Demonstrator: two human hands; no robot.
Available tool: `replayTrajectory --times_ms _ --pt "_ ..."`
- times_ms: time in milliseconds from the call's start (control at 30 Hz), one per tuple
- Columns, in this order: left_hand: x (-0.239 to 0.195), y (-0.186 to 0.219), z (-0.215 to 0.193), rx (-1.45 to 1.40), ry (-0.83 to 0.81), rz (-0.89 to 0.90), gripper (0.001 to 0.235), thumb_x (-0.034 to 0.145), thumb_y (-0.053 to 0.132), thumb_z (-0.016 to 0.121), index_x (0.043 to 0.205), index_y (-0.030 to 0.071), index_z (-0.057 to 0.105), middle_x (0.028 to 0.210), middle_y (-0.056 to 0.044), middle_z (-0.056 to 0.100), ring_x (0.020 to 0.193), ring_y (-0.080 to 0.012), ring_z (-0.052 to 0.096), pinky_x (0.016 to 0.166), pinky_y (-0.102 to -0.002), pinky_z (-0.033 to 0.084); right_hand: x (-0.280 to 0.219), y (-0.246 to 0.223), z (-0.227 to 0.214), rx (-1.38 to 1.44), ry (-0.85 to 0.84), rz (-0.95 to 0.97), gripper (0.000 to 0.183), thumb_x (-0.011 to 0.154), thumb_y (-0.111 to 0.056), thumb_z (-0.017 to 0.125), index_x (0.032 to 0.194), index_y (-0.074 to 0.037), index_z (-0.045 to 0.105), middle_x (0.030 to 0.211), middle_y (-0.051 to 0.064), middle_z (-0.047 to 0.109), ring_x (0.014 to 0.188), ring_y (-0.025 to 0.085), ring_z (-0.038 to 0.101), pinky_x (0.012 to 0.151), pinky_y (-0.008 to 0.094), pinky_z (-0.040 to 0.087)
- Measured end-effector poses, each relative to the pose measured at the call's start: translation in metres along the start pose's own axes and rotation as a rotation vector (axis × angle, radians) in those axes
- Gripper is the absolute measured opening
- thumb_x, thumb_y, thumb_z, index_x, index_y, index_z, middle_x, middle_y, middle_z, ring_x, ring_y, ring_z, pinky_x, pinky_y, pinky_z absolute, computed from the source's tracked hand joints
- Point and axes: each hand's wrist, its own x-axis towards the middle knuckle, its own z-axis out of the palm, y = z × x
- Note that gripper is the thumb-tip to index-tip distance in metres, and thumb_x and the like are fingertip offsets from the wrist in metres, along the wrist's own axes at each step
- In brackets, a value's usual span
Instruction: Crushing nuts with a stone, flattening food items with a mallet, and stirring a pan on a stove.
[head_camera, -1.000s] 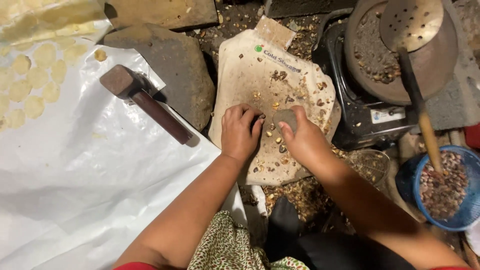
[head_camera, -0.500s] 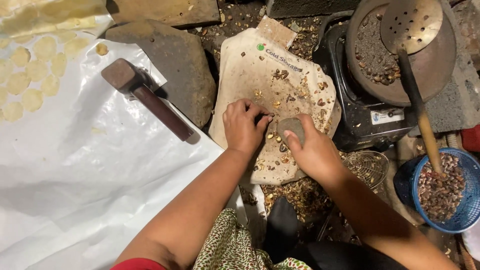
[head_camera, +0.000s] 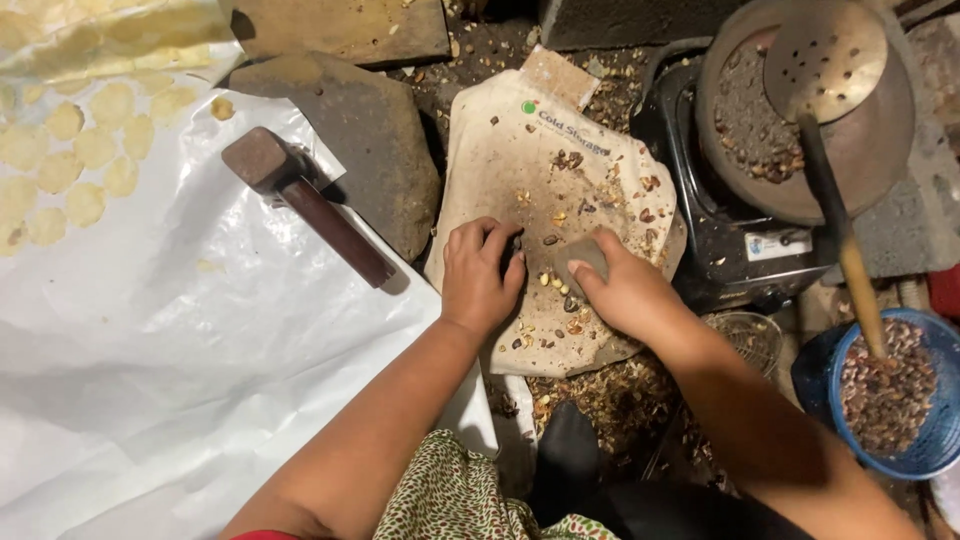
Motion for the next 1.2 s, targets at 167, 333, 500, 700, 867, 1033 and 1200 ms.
replayTrajectory --times_ms 167,333,500,700,867,1033,1200 --pt "0.001 -0.004 0.004 -0.025 0.027 0.001 0.029 0.094 0.028 0.066 0.123 0.025 0.067 0.116 -0.005 0.059 0.124 -0.03 0.051 0.106 -0.043 0.04 0.031 0.023 0.034 -0.257 0.292 -0.468 0.047 0.103 -0.032 0.051 0.146 -0.014 0.046 0.118 0.028 0.058 0.089 0.05 0.069 0.081 0.058 0.057" --pt "0.006 -0.005 0.009 0.012 0.018 -0.013 0.031 0.094 0.031 0.067 0.125 0.029 0.067 0.115 -0.003 0.059 0.121 -0.0286 0.052 0.105 -0.043 0.041 0.02 -0.005 0.01 -0.152 0.224 -0.377 0.048 0.105 -0.033 0.051 0.148 -0.013 0.047 0.115 0.028 0.06 0.094 0.051 0.069 0.083 0.056 0.059" --pt "0.002 0.001 0.004 0.02 0.019 -0.031 0.022 0.094 0.032 0.069 0.115 0.031 0.071 0.114 -0.002 0.061 0.118 -0.0286 0.054 0.102 -0.043 0.042 0.037 0.004 0.006 -0.12 0.062 -0.204 0.054 0.101 -0.039 0.05 0.148 -0.015 0.038 0.121 0.035 0.065 0.115 0.054 0.063 0.1 0.062 0.048" --pt "0.014 -0.004 0.013 0.038 0.055 -0.081 0.017 0.09 0.034 0.075 0.106 0.031 0.072 0.114 0.0 0.06 0.117 -0.0279 0.053 0.101 -0.042 0.042 0.044 0.019 0.015 -0.442 0.1 -0.353 0.051 0.1 -0.04 0.049 0.147 -0.022 0.039 0.115 0.027 0.066 0.1 0.051 0.07 0.087 0.061 0.055" --pt "0.017 0.005 0.012 0.057 -0.002 -0.064 0.018 0.083 0.04 0.081 0.097 0.032 0.073 0.112 0.003 0.057 0.119 -0.0266 0.05 0.103 -0.045 0.037 0.022 0.016 0.011 -0.362 0.039 -0.247 0.05 0.1 -0.035 0.051 0.148 -0.021 0.044 0.119 0.026 0.066 0.105 0.047 0.069 0.09 0.062 0.054" --pt "0.011 0.007 -0.001 0.127 -0.128 -0.077 0.037 0.087 0.044 0.076 0.12 0.031 0.065 0.125 0.0 0.055 0.128 -0.0271 0.047 0.11 -0.049 0.033 0.018 0.007 0.025 -0.11 0.29 -0.4 0.05 0.1 -0.024 0.06 0.145 -0.004 0.047 0.119 0.034 0.061 0.108 0.056 0.064 0.089 0.065 0.051" --pt "0.003 -0.005 -0.002 0.067 -0.024 0.005 0.029 0.096 0.026 0.064 0.125 0.024 0.066 0.117 -0.005 0.058 0.122 -0.0311 0.051 0.105 -0.046 0.038 0.018 -0.006 0.012 -0.223 0.193 -0.403 0.048 0.102 -0.034 0.055 0.145 -0.014 0.048 0.114 0.03 0.062 0.1 0.057 0.067 0.084 0.063 0.056"
